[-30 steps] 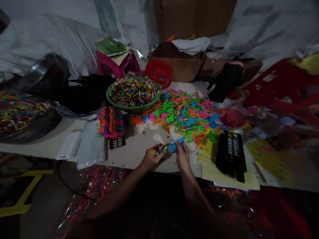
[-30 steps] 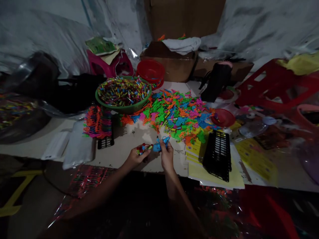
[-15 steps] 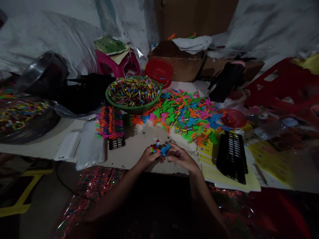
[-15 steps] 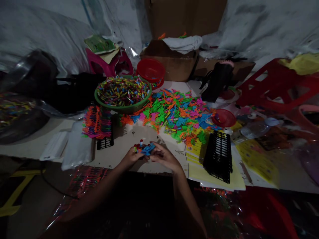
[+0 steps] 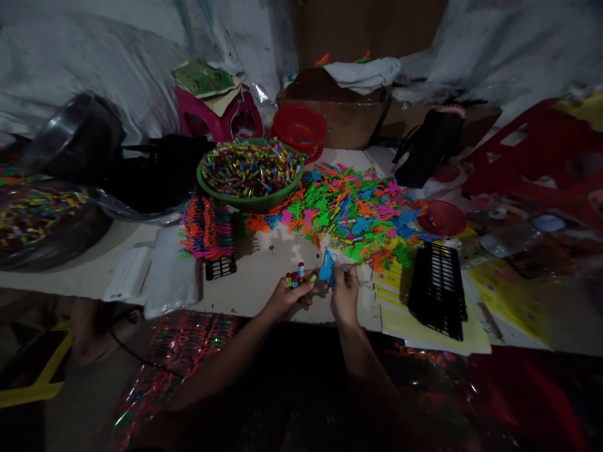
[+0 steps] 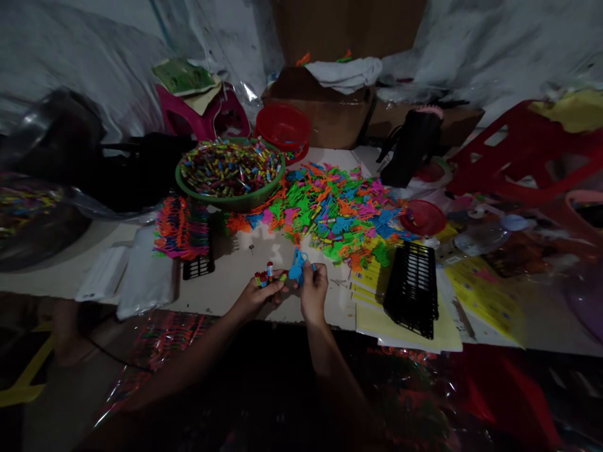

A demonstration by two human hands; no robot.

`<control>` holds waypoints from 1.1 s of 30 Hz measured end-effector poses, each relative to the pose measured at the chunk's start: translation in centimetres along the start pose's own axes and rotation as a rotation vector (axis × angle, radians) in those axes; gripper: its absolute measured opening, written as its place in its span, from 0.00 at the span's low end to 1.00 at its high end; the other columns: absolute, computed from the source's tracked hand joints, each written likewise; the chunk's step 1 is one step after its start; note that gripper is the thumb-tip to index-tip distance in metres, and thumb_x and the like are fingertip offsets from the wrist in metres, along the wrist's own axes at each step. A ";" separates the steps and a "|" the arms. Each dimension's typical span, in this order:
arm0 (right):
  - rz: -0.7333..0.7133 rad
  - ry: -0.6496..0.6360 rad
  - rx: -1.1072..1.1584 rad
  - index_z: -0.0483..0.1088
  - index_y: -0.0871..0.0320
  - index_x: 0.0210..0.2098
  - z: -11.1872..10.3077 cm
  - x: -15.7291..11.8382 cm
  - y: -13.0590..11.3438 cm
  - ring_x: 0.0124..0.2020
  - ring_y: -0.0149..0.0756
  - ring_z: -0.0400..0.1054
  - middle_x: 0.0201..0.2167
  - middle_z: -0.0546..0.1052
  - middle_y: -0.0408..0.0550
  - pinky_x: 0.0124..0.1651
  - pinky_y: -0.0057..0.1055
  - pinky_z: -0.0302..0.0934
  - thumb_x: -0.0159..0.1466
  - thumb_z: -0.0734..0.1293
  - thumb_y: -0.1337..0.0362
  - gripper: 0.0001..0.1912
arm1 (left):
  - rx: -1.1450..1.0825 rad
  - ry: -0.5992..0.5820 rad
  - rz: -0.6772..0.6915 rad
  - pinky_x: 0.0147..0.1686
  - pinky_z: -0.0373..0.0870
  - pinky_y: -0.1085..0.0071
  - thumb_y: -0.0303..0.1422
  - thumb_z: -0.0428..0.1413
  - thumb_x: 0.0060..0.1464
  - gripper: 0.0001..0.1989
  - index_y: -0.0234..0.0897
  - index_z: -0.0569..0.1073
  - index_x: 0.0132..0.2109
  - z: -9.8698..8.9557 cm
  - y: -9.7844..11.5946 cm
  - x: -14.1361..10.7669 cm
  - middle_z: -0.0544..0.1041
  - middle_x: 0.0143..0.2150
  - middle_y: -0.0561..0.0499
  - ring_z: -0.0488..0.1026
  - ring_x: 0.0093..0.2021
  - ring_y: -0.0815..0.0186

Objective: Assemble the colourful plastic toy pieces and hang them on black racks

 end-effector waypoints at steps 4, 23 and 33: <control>-0.056 0.085 0.010 0.55 0.55 0.28 -0.3 0.0 -0.6 0.14 0.22 0.55 0.16 0.61 0.32 0.17 0.21 0.51 0.57 0.62 0.52 0.14 | -0.043 -0.015 -0.044 0.14 0.62 0.76 0.40 0.59 0.43 0.27 0.30 0.68 0.49 0.6 -0.3 -0.3 0.75 0.29 0.48 0.66 0.17 0.73; -0.410 0.381 -0.778 0.62 0.63 0.43 -5.9 4.8 -4.3 0.43 0.45 0.63 0.38 0.69 0.58 0.43 0.44 0.58 0.59 0.56 0.50 0.22 | 0.785 0.562 0.267 0.38 0.68 0.63 0.34 0.52 0.49 0.08 0.32 0.70 0.31 -8.0 6.2 3.4 0.74 0.29 0.46 0.72 0.33 0.62; -0.570 0.076 -1.589 0.58 0.55 0.56 -3.1 7.4 2.5 0.60 0.58 0.41 0.61 0.49 0.56 0.53 0.56 0.43 0.61 0.54 0.53 0.26 | 1.089 0.678 0.354 0.52 0.58 0.56 0.23 0.54 0.44 0.06 0.34 0.73 0.32 -14.5 8.3 7.2 0.68 0.52 0.39 0.65 0.52 0.54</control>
Point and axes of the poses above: each hand's wrist, its own x-axis towards the middle knuckle, its own z-axis out of the palm, y = z × x, the point moved 10 cm from there along x, towards the middle knuckle
